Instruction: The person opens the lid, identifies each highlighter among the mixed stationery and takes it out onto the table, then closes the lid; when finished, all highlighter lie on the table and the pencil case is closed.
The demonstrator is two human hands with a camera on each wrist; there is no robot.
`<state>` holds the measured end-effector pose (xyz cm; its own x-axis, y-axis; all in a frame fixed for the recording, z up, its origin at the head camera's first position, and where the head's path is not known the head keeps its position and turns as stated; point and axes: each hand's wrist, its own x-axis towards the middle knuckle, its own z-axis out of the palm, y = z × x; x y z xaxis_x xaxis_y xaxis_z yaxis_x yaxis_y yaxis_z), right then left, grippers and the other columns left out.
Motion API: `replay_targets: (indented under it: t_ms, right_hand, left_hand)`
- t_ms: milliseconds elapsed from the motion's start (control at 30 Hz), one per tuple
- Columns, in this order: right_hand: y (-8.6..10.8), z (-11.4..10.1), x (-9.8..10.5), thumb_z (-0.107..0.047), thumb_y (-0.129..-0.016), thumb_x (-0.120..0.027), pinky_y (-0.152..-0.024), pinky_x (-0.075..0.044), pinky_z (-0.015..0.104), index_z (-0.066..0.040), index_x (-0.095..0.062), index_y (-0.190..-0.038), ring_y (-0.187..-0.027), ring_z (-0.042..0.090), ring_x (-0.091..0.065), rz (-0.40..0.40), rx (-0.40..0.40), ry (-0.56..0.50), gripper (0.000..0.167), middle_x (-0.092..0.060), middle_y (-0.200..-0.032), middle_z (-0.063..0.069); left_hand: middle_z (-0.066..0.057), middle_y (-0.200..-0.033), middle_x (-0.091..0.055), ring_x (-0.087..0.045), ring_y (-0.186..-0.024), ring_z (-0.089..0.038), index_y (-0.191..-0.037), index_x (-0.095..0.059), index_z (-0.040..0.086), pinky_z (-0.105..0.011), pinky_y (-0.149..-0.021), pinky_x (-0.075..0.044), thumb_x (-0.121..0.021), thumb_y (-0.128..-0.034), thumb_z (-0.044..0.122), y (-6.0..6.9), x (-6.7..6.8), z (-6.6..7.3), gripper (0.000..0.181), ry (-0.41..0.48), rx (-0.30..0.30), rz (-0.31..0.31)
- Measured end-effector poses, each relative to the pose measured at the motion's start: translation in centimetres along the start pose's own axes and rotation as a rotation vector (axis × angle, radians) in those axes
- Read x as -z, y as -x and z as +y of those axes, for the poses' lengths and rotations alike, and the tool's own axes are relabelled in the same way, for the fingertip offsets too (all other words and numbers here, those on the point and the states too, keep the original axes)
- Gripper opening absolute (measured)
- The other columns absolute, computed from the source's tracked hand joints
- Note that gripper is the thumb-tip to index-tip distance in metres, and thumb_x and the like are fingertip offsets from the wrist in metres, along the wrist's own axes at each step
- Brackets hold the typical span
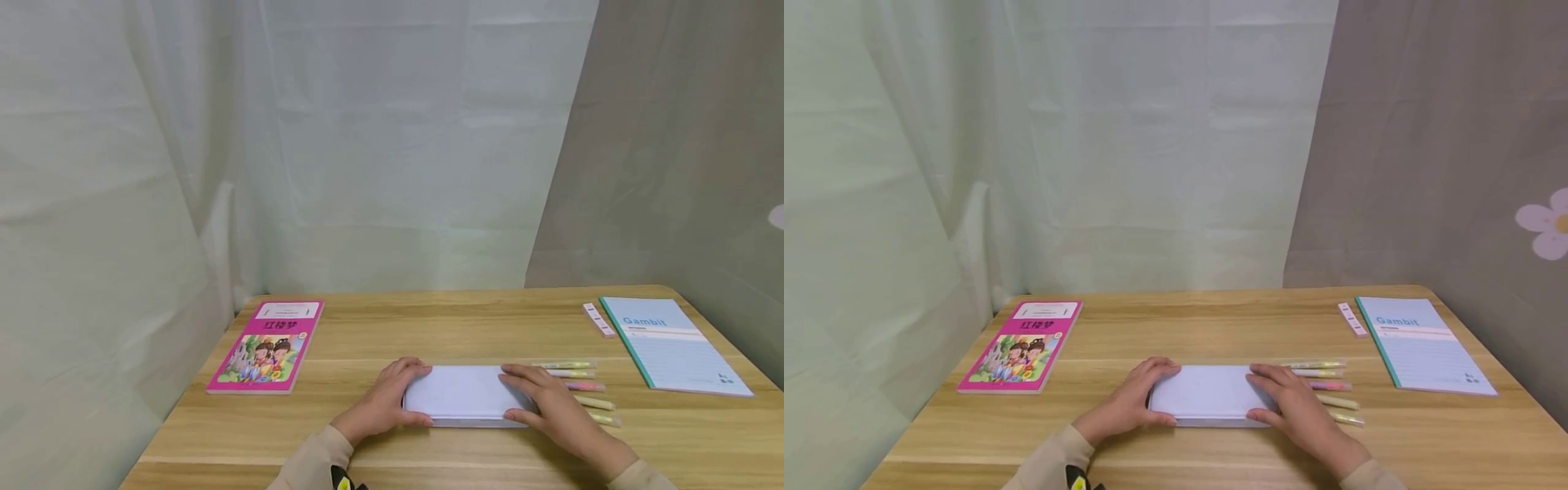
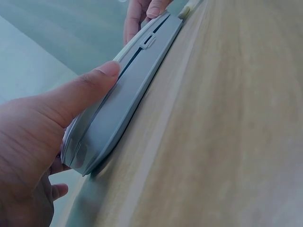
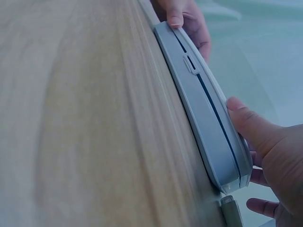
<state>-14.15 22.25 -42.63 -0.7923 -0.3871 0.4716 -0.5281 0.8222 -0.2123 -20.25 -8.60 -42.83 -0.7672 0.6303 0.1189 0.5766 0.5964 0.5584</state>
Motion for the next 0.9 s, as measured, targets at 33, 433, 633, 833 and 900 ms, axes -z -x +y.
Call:
replay_targets:
  t_ms: [33,433,633,833,900]
  right_hand:
    - [0.0,-0.01,0.02,-0.041,-0.078,-0.074,-0.092,-0.051,0.051,-0.011,-0.067,-0.121,-0.115,0.029,-0.06,0.002,0.004,0.004,0.052,-0.063,-0.126,0.007]
    - [0.24,-0.12,-0.37,-0.045,-0.078,-0.073,-0.089,-0.051,0.052,-0.013,-0.067,-0.12,-0.115,0.028,-0.06,0.018,0.011,0.03,0.053,-0.064,-0.126,0.003]
    - [0.31,-0.09,-0.64,-0.044,-0.077,-0.074,-0.089,-0.051,0.052,-0.014,-0.068,-0.119,-0.115,0.027,-0.06,0.046,0.012,0.021,0.053,-0.064,-0.126,0.001]
    - [0.24,0.07,-0.52,-0.046,-0.077,-0.073,-0.089,-0.052,0.049,-0.014,-0.067,-0.119,-0.115,0.025,-0.06,0.05,0.016,0.037,0.053,-0.064,-0.126,0.0]
    - [0.16,0.15,-0.4,-0.046,-0.077,-0.073,-0.089,-0.051,0.049,-0.014,-0.067,-0.119,-0.115,0.025,-0.06,0.056,0.018,0.039,0.053,-0.064,-0.125,0.0]
  left_hand:
    - [-0.002,-0.143,-0.043,-0.038,-0.135,-0.023,-0.14,-0.047,0.017,-0.049,-0.115,-0.032,-0.078,-0.0721,0.052,-0.02,0.04,0.05,0.082,-0.005,0.001,0.0]
    - [-0.002,-0.141,-0.045,-0.04,-0.133,-0.024,-0.14,-0.048,0.017,-0.049,-0.113,-0.034,-0.078,-0.0726,0.052,0.26,-0.01,0.12,0.081,-0.055,-0.016,0.018]
    - [-0.003,-0.141,-0.045,-0.041,-0.133,-0.025,-0.14,-0.049,0.019,-0.05,-0.112,-0.035,-0.078,-0.0728,0.051,0.32,-0.18,-0.07,0.08,-0.05,-0.018,0.038]
    - [-0.002,-0.142,-0.045,-0.04,-0.133,-0.026,-0.14,-0.049,0.019,-0.05,-0.112,-0.035,-0.078,-0.0717,0.053,0.18,-0.13,0.01,0.081,-0.062,-0.017,0.042]
    - [-0.002,-0.142,-0.045,-0.04,-0.133,-0.026,-0.139,-0.049,0.02,-0.05,-0.112,-0.035,-0.078,-0.0715,0.053,0.1,-0.04,0.09,0.081,-0.07,-0.024,0.048]
